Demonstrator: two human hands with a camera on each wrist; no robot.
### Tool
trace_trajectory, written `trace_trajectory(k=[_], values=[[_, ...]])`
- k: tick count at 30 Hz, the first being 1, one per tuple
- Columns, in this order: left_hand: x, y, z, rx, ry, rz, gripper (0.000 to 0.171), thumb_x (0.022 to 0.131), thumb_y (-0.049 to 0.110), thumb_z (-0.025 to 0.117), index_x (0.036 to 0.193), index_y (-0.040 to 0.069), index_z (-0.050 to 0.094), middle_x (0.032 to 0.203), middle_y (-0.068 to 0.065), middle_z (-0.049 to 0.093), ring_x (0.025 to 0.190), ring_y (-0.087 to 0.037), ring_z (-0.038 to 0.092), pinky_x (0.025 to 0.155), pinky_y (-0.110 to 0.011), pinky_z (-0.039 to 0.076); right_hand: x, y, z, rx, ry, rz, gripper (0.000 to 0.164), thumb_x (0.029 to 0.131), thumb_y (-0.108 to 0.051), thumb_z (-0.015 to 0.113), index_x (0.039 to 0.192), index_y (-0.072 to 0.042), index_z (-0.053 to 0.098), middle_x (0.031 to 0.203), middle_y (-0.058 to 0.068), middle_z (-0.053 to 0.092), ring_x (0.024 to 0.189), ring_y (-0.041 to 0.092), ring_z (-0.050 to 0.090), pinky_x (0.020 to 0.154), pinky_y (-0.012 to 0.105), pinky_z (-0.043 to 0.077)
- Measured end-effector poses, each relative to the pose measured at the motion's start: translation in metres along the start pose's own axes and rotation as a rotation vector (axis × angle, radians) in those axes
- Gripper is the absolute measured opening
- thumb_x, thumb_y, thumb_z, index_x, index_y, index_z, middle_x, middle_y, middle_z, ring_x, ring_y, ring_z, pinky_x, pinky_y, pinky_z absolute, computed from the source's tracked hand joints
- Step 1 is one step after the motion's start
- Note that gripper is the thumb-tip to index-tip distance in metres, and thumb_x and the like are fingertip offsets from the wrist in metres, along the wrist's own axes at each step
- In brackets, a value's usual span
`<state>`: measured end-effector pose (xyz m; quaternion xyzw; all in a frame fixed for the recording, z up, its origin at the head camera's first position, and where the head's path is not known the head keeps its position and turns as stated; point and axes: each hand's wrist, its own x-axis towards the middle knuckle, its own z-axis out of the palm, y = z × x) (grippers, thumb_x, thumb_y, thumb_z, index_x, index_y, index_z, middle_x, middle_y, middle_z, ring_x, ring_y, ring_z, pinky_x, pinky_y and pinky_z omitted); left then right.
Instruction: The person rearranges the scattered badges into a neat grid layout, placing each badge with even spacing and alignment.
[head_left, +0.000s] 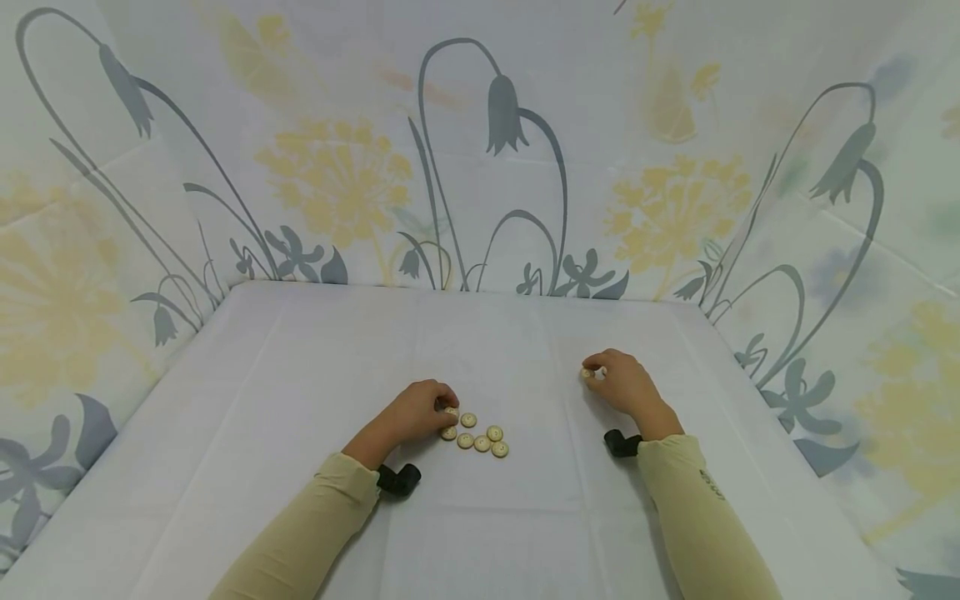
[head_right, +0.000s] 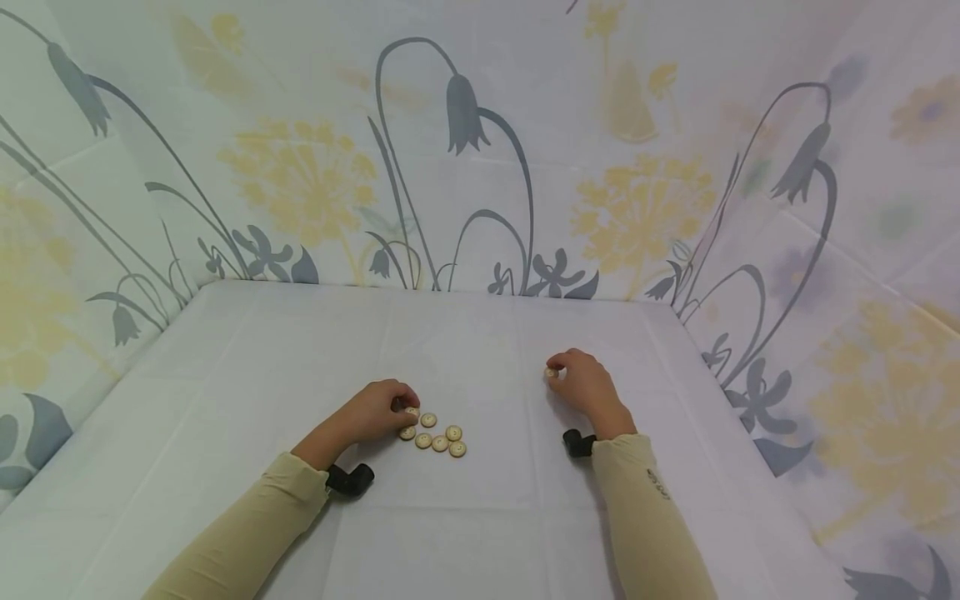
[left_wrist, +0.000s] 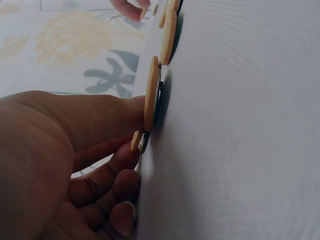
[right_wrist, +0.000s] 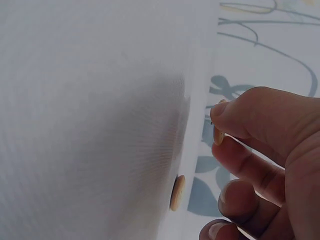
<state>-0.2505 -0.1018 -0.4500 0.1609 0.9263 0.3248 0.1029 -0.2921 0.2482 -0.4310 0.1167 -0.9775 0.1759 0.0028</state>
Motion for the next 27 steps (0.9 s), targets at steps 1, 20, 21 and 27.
trace_trajectory(k=[1, 20, 21, 27], values=[[0.0, 0.0, -0.0001, 0.001, -0.001, -0.001, 0.017, 0.085, 0.018, 0.072, 0.1, 0.01, 0.07, 0.091, 0.0, 0.064, 0.082, -0.012, 0.055, 0.076, -0.031, 0.047, 0.0005, 0.0004, -0.0003, -0.003, -0.004, -0.001, 0.029, 0.091, -0.017, 0.06, 0.117, -0.005, 0.068, 0.119, 0.018, 0.064, 0.111, 0.039, 0.059, 0.095, 0.053, 0.045], [0.0001, -0.0016, -0.0001, 0.002, 0.003, 0.011, 0.018, 0.085, 0.018, 0.072, 0.1, 0.01, 0.07, 0.091, 0.0, 0.064, 0.083, -0.012, 0.055, 0.078, -0.031, 0.047, 0.0081, 0.0073, -0.0021, -0.004, -0.056, 0.051, 0.031, 0.096, -0.021, 0.057, 0.121, -0.005, 0.066, 0.127, 0.02, 0.06, 0.115, 0.04, 0.057, 0.095, 0.054, 0.045], [0.0, -0.0014, -0.0003, -0.001, 0.002, 0.01, 0.018, 0.085, 0.018, 0.072, 0.1, 0.01, 0.07, 0.091, 0.0, 0.064, 0.083, -0.012, 0.055, 0.078, -0.031, 0.047, 0.0083, 0.0074, -0.0023, -0.004, -0.056, 0.052, 0.031, 0.096, -0.02, 0.057, 0.12, -0.005, 0.067, 0.127, 0.02, 0.06, 0.115, 0.04, 0.058, 0.095, 0.054, 0.045], [-0.0015, -0.0002, -0.001, -0.015, -0.007, 0.003, 0.018, 0.085, 0.018, 0.072, 0.101, 0.009, 0.069, 0.091, 0.0, 0.063, 0.083, -0.013, 0.055, 0.078, -0.032, 0.047, 0.0092, 0.0076, -0.0026, -0.008, -0.06, 0.044, 0.03, 0.096, -0.02, 0.057, 0.119, -0.004, 0.067, 0.125, 0.02, 0.062, 0.114, 0.04, 0.058, 0.096, 0.054, 0.044]])
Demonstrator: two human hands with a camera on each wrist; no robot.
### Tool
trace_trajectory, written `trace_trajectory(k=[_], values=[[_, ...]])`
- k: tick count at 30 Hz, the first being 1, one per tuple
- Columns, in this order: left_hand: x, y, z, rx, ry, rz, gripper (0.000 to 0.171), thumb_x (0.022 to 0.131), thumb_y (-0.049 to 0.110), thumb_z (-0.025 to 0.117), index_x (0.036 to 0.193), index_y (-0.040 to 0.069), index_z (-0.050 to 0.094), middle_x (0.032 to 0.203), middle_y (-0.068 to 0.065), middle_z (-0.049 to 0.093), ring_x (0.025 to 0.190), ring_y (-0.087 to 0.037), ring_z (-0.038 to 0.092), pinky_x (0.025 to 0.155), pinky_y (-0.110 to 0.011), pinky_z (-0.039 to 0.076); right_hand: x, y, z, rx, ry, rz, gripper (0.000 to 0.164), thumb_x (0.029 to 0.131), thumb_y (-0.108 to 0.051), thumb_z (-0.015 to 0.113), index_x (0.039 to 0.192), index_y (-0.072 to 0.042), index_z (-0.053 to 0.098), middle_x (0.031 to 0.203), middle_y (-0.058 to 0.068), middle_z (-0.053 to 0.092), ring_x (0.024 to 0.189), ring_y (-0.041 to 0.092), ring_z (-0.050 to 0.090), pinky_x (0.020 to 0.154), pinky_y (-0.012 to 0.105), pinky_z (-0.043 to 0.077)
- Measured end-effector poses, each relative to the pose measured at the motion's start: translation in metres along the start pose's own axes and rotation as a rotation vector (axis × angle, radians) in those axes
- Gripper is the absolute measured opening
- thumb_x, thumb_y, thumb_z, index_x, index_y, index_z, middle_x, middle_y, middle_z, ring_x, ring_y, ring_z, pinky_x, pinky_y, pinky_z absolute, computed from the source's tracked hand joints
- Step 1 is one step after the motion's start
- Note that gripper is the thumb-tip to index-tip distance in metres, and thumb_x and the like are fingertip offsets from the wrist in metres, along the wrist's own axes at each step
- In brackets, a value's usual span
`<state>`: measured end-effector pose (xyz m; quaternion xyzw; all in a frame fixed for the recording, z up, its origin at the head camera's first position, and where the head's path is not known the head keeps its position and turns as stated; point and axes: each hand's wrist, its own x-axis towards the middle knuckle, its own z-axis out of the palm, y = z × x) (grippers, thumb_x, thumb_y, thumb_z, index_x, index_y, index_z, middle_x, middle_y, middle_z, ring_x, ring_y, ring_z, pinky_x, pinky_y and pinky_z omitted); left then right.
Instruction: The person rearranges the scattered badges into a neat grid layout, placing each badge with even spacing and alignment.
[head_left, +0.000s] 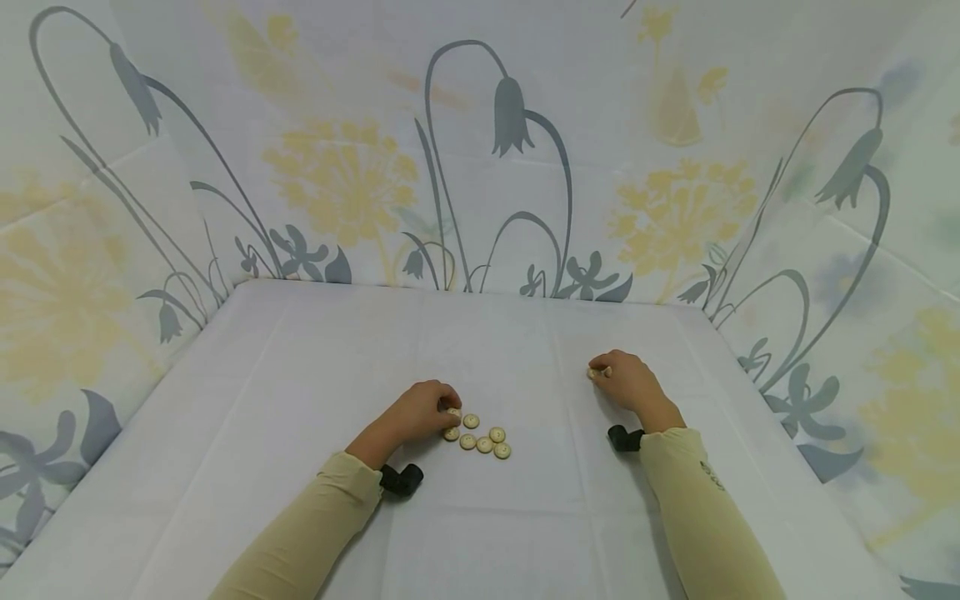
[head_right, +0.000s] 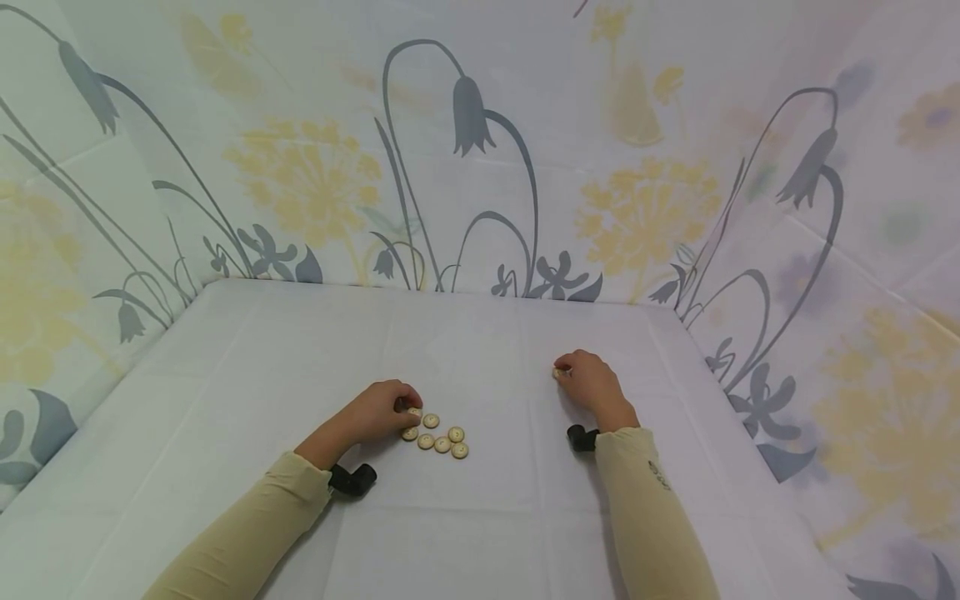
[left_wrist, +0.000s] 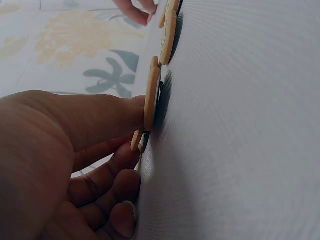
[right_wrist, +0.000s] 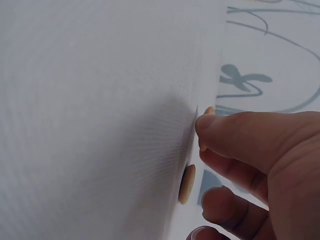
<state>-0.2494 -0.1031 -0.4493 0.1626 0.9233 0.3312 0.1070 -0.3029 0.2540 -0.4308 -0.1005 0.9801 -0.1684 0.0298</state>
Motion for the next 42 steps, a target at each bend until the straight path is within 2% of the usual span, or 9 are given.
trace_trajectory(k=[17, 26, 42], values=[[-0.0009, 0.0004, 0.0004, 0.008, 0.001, 0.0, 0.017, 0.085, 0.018, 0.071, 0.1, 0.01, 0.07, 0.091, 0.0, 0.063, 0.083, -0.013, 0.055, 0.077, -0.031, 0.047, 0.0049, 0.0051, 0.0036, -0.009, -0.018, -0.002, 0.029, 0.096, -0.019, 0.057, 0.118, -0.004, 0.068, 0.125, 0.02, 0.062, 0.115, 0.04, 0.058, 0.096, 0.053, 0.044], [0.0001, -0.002, 0.0012, 0.021, 0.009, 0.015, 0.015, 0.086, 0.019, 0.072, 0.099, 0.012, 0.07, 0.093, 0.001, 0.065, 0.086, -0.012, 0.057, 0.08, -0.032, 0.048, 0.0058, 0.0033, 0.0042, -0.014, -0.007, -0.003, 0.028, 0.097, -0.02, 0.057, 0.116, -0.004, 0.069, 0.117, 0.018, 0.066, 0.105, 0.034, 0.062, 0.089, 0.05, 0.048], [-0.0008, -0.0023, 0.0013, 0.005, 0.02, 0.016, 0.015, 0.086, 0.02, 0.072, 0.099, 0.012, 0.07, 0.093, 0.001, 0.064, 0.086, -0.012, 0.057, 0.08, -0.032, 0.047, 0.0043, -0.0019, 0.0025, -0.015, -0.012, 0.01, 0.029, 0.097, -0.018, 0.055, 0.119, -0.003, 0.067, 0.122, 0.021, 0.064, 0.109, 0.038, 0.06, 0.092, 0.052, 0.047]])
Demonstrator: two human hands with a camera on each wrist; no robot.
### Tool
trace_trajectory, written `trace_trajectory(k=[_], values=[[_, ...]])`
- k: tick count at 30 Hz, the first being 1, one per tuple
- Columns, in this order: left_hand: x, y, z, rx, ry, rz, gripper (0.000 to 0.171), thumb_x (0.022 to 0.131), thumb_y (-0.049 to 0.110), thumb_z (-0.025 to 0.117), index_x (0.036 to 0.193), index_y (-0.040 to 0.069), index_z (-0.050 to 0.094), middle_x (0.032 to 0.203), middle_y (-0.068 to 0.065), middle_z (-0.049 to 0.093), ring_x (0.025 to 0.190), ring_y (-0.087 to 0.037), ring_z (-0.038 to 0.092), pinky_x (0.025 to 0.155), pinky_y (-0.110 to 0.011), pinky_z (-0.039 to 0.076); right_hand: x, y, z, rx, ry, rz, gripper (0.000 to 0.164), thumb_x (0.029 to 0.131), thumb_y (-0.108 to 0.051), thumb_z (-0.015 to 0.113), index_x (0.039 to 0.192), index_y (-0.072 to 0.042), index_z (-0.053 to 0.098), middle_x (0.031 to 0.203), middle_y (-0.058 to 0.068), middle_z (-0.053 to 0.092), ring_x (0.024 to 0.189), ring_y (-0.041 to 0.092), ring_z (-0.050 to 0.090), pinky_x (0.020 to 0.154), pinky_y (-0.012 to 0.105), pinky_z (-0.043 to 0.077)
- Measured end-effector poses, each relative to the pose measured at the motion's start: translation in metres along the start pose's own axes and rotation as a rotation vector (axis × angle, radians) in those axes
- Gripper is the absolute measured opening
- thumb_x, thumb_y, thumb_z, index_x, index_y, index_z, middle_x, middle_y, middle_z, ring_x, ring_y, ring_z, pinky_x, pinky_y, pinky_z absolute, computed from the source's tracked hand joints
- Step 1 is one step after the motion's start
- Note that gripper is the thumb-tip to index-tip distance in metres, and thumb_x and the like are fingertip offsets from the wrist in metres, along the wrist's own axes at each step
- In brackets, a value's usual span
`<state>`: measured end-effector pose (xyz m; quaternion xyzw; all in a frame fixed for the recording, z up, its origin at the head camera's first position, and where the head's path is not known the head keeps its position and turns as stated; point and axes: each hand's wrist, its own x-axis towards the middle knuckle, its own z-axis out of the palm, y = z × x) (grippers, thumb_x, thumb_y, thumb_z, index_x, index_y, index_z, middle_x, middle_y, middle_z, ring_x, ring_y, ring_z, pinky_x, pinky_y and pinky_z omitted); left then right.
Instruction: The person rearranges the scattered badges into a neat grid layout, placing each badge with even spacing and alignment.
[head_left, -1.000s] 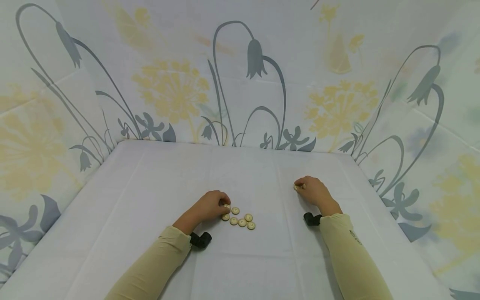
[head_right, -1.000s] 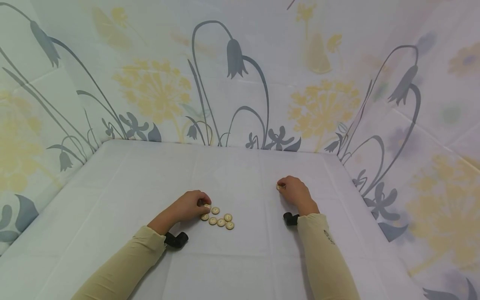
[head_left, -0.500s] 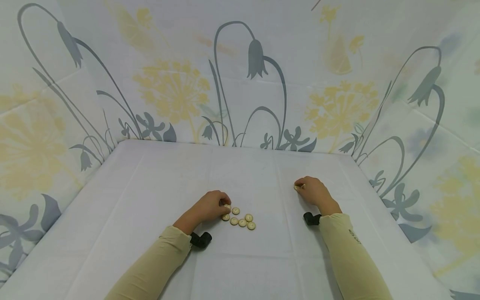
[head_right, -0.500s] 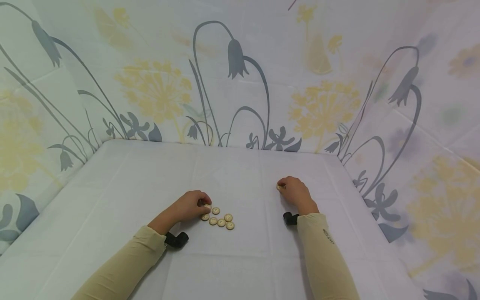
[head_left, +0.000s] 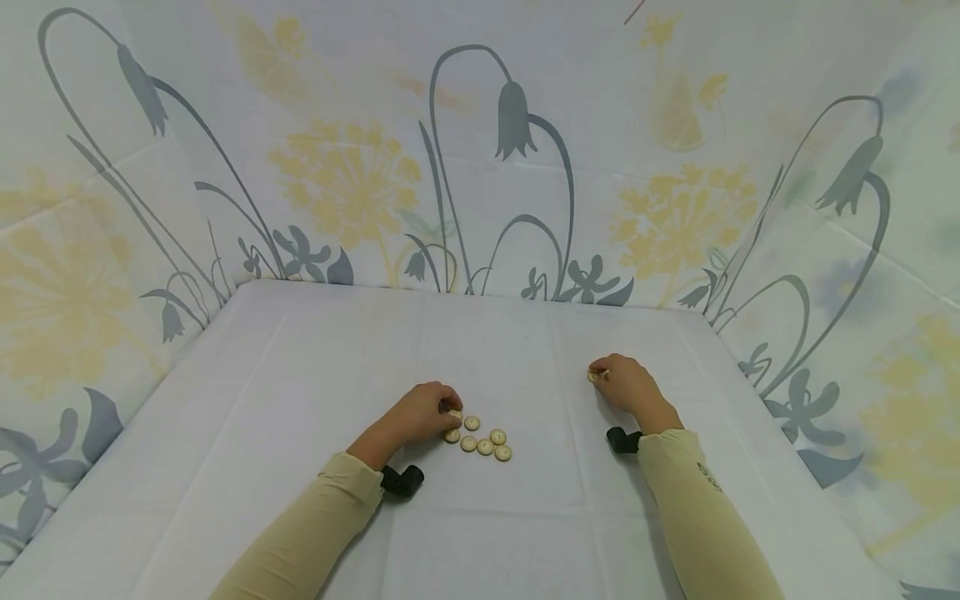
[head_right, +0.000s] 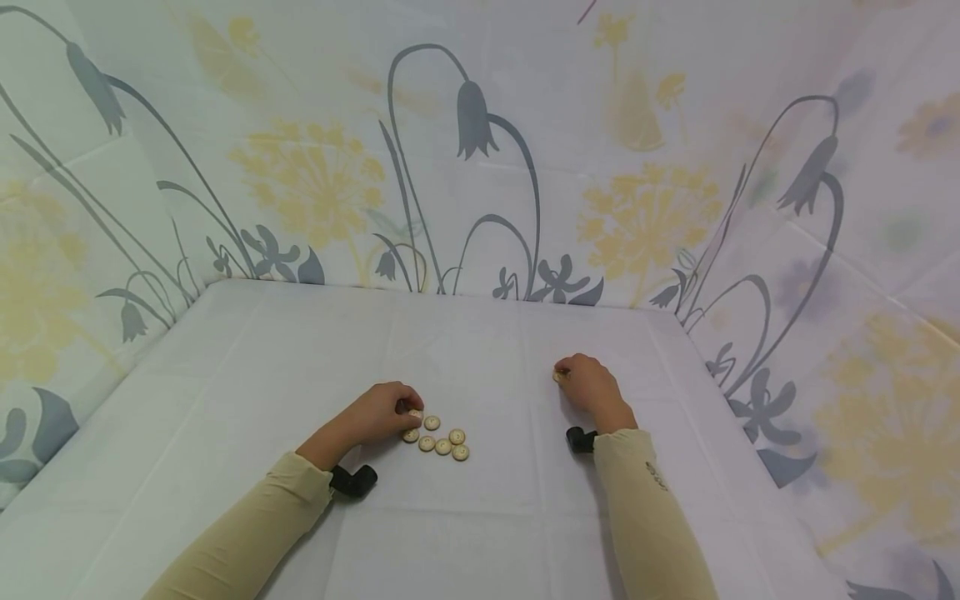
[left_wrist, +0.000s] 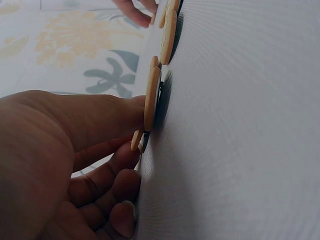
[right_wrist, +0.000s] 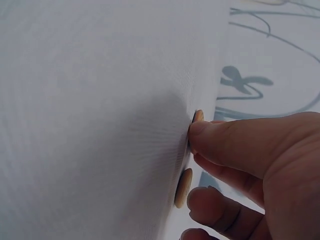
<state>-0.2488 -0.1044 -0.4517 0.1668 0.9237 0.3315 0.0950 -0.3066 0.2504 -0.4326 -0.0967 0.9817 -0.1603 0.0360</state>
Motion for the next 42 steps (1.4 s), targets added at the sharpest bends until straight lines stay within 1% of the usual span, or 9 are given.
trace_trajectory(k=[6, 11, 16, 20, 24, 29, 33, 36, 42], values=[[0.0, 0.0, 0.0, 0.011, -0.002, 0.011, 0.016, 0.086, 0.02, 0.072, 0.1, 0.011, 0.07, 0.093, 0.0, 0.064, 0.085, -0.012, 0.057, 0.079, -0.032, 0.047, -0.002, -0.001, 0.002, -0.012, 0.006, -0.004, 0.03, 0.096, -0.017, 0.056, 0.122, -0.005, 0.066, 0.126, 0.021, 0.061, 0.114, 0.04, 0.058, 0.094, 0.054, 0.046], [0.0, 0.0, -0.001, 0.016, -0.001, 0.017, 0.017, 0.085, 0.019, 0.072, 0.1, 0.01, 0.07, 0.093, -0.001, 0.064, 0.085, -0.013, 0.057, 0.078, -0.033, 0.048, -0.004, -0.004, 0.003, -0.035, 0.024, -0.037, 0.03, 0.095, -0.016, 0.056, 0.121, -0.005, 0.066, 0.127, 0.021, 0.061, 0.118, 0.042, 0.056, 0.096, 0.055, 0.045], [0.001, 0.0, -0.001, 0.014, -0.006, 0.005, 0.017, 0.086, 0.019, 0.072, 0.1, 0.01, 0.07, 0.093, 0.0, 0.064, 0.086, -0.013, 0.057, 0.079, -0.033, 0.048, -0.008, -0.01, 0.001, -0.055, 0.035, -0.071, 0.03, 0.095, -0.014, 0.058, 0.122, -0.005, 0.065, 0.128, 0.021, 0.06, 0.121, 0.043, 0.053, 0.098, 0.056, 0.043], [0.002, 0.0, -0.001, 0.008, -0.007, -0.005, 0.017, 0.086, 0.02, 0.072, 0.1, 0.011, 0.07, 0.093, 0.0, 0.064, 0.086, -0.013, 0.057, 0.08, -0.033, 0.047, -0.011, -0.017, -0.001, -0.032, 0.021, -0.073, 0.031, 0.095, -0.014, 0.057, 0.123, -0.005, 0.065, 0.13, 0.021, 0.058, 0.123, 0.044, 0.052, 0.1, 0.056, 0.042], [0.002, 0.0, -0.001, 0.003, -0.009, -0.008, 0.017, 0.086, 0.02, 0.072, 0.1, 0.011, 0.07, 0.093, 0.0, 0.064, 0.086, -0.013, 0.056, 0.08, -0.033, 0.047, -0.013, -0.022, 0.001, -0.027, 0.002, -0.086, 0.032, 0.094, -0.013, 0.057, 0.124, -0.006, 0.064, 0.13, 0.019, 0.058, 0.122, 0.042, 0.053, 0.1, 0.055, 0.042], [0.001, 0.001, -0.001, -0.003, -0.015, -0.009, 0.017, 0.086, 0.02, 0.072, 0.1, 0.011, 0.07, 0.093, 0.0, 0.064, 0.086, -0.013, 0.057, 0.081, -0.033, 0.047, -0.015, -0.026, 0.004, -0.047, 0.014, -0.126, 0.031, 0.093, -0.013, 0.06, 0.123, -0.007, 0.065, 0.127, 0.018, 0.06, 0.118, 0.039, 0.056, 0.097, 0.053, 0.044], [0.001, 0.001, -0.001, 0.0, -0.017, -0.008, 0.017, 0.086, 0.02, 0.072, 0.101, 0.01, 0.07, 0.094, 0.0, 0.065, 0.087, -0.013, 0.057, 0.081, -0.034, 0.048, -0.016, -0.029, 0.006, -0.04, 0.023, -0.154, 0.029, 0.092, -0.013, 0.062, 0.121, -0.007, 0.066, 0.126, 0.017, 0.06, 0.118, 0.039, 0.056, 0.099, 0.052, 0.043], [0.0, 0.001, -0.002, -0.002, -0.017, -0.008, 0.017, 0.086, 0.019, 0.072, 0.101, 0.01, 0.069, 0.094, 0.0, 0.065, 0.087, -0.014, 0.057, 0.081, -0.034, 0.048, -0.018, -0.034, 0.009, -0.036, 0.027, -0.181, 0.028, 0.091, -0.012, 0.063, 0.119, -0.007, 0.067, 0.124, 0.016, 0.061, 0.119, 0.039, 0.055, 0.1, 0.053, 0.043], [0.0, 0.002, -0.001, 0.009, -0.011, -0.005, 0.017, 0.086, 0.019, 0.072, 0.1, 0.01, 0.07, 0.093, 0.0, 0.064, 0.086, -0.013, 0.057, 0.08, -0.033, 0.048, -0.02, -0.047, 0.015, -0.055, 0.021, -0.215, 0.028, 0.091, -0.014, 0.065, 0.118, -0.009, 0.068, 0.121, 0.013, 0.063, 0.115, 0.036, 0.059, 0.098, 0.05, 0.045]])
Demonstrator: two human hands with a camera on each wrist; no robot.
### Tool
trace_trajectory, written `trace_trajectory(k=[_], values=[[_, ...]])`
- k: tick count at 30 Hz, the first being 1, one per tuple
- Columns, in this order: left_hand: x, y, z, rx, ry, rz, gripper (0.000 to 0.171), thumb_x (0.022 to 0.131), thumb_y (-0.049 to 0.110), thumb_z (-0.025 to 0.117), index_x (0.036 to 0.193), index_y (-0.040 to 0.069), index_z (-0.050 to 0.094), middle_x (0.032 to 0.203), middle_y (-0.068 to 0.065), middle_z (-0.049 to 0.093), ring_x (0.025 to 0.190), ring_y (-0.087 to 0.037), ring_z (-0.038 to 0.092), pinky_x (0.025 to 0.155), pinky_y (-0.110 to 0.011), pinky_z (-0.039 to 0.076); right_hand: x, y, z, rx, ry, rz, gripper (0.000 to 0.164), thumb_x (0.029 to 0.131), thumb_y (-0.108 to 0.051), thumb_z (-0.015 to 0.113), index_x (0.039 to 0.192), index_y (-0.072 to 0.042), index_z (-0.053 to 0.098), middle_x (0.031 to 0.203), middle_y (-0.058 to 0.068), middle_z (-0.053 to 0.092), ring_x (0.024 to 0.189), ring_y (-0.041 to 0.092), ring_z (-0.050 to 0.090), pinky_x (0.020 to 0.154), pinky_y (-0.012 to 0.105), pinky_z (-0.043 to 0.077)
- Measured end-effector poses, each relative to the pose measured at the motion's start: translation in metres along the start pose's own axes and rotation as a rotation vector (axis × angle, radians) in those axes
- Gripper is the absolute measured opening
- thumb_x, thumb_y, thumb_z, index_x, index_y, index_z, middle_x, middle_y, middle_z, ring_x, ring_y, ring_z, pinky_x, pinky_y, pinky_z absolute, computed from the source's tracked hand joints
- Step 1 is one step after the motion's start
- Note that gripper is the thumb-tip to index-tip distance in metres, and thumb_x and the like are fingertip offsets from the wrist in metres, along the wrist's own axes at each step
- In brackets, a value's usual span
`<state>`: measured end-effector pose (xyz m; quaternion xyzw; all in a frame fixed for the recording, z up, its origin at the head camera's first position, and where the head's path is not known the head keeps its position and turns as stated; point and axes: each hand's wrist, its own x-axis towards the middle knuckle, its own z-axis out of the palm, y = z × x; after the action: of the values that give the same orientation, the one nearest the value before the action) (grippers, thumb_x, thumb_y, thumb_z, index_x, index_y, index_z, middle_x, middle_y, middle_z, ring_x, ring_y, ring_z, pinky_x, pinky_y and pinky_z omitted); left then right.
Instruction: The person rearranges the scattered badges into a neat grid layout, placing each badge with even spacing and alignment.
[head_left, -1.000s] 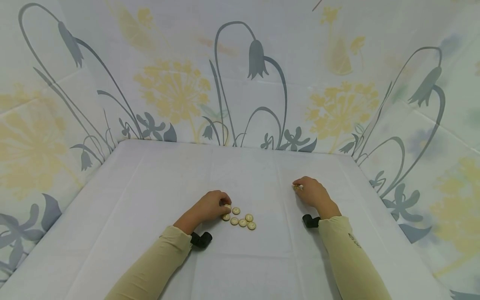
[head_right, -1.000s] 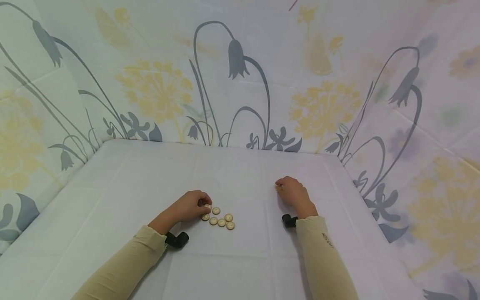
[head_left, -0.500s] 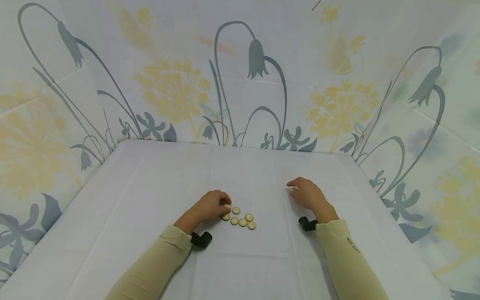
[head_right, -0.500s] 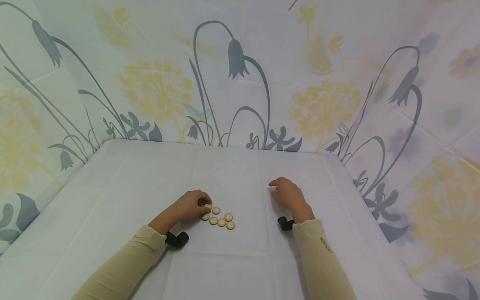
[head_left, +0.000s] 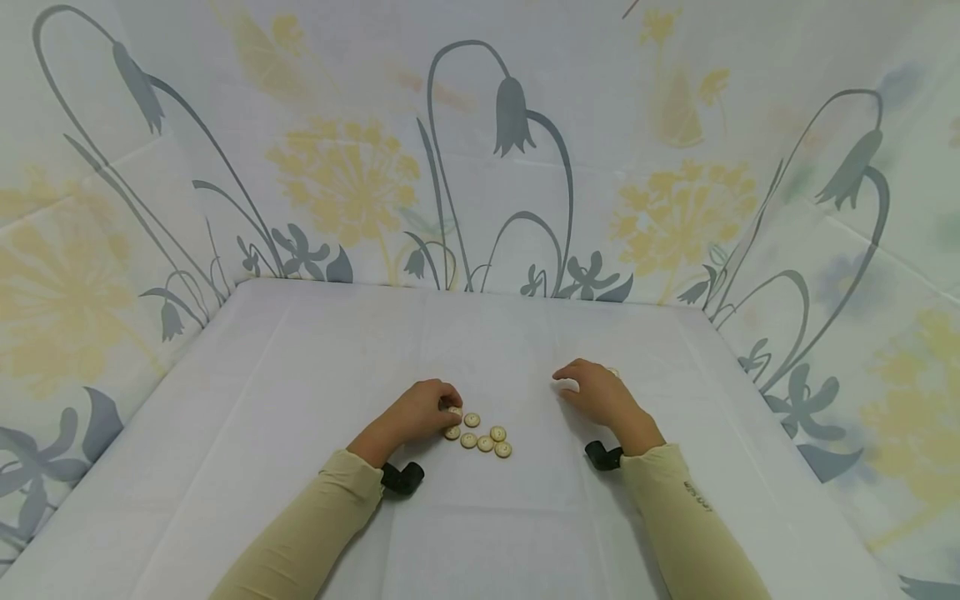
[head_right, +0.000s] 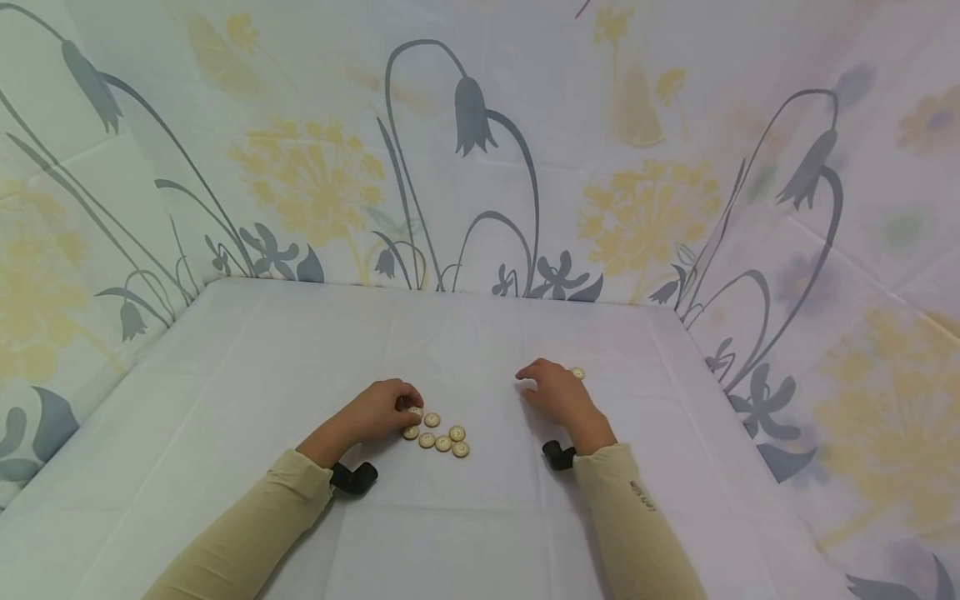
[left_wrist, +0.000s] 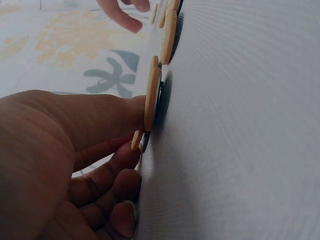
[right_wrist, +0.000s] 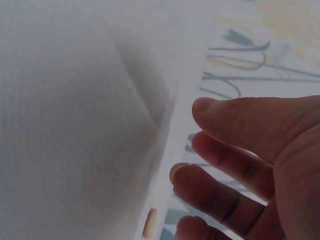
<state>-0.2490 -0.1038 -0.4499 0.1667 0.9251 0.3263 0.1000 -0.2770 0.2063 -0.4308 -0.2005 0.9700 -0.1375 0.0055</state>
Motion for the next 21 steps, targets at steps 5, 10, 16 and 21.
trace_trajectory(k=[5, 10, 16, 21], values=[[0.0, 0.001, 0.0, -0.011, -0.001, -0.007, 0.016, 0.086, 0.019, 0.072, 0.1, 0.01, 0.07, 0.092, 0.0, 0.064, 0.085, -0.013, 0.057, 0.08, -0.033, 0.048, -0.001, -0.011, 0.003, -0.002, -0.01, -0.02, 0.026, 0.09, -0.013, 0.065, 0.116, -0.009, 0.069, 0.12, 0.012, 0.064, 0.114, 0.034, 0.06, 0.097, 0.049, 0.046], [0.002, 0.002, -0.001, -0.012, -0.006, -0.003, 0.016, 0.086, 0.018, 0.072, 0.1, 0.01, 0.07, 0.093, -0.001, 0.064, 0.085, -0.013, 0.056, 0.079, -0.032, 0.048, -0.001, -0.02, 0.005, -0.012, -0.032, -0.023, 0.027, 0.089, -0.014, 0.067, 0.116, -0.01, 0.069, 0.121, 0.01, 0.065, 0.113, 0.032, 0.061, 0.096, 0.047, 0.048], [0.0, 0.003, -0.001, -0.009, -0.007, -0.001, 0.017, 0.086, 0.018, 0.072, 0.1, 0.01, 0.07, 0.093, -0.001, 0.064, 0.085, -0.013, 0.056, 0.079, -0.032, 0.047, -0.005, -0.034, 0.006, -0.019, -0.043, -0.061, 0.028, 0.089, -0.016, 0.068, 0.117, -0.011, 0.069, 0.121, 0.008, 0.065, 0.114, 0.03, 0.061, 0.095, 0.045, 0.049], [0.0, 0.004, -0.002, -0.008, 0.002, -0.004, 0.015, 0.086, 0.018, 0.072, 0.099, 0.01, 0.07, 0.092, 0.0, 0.064, 0.084, -0.013, 0.056, 0.079, -0.032, 0.048, -0.005, -0.043, 0.007, -0.025, -0.046, -0.082, 0.028, 0.089, -0.016, 0.069, 0.117, -0.013, 0.069, 0.122, 0.006, 0.065, 0.116, 0.028, 0.061, 0.095, 0.044, 0.049]])
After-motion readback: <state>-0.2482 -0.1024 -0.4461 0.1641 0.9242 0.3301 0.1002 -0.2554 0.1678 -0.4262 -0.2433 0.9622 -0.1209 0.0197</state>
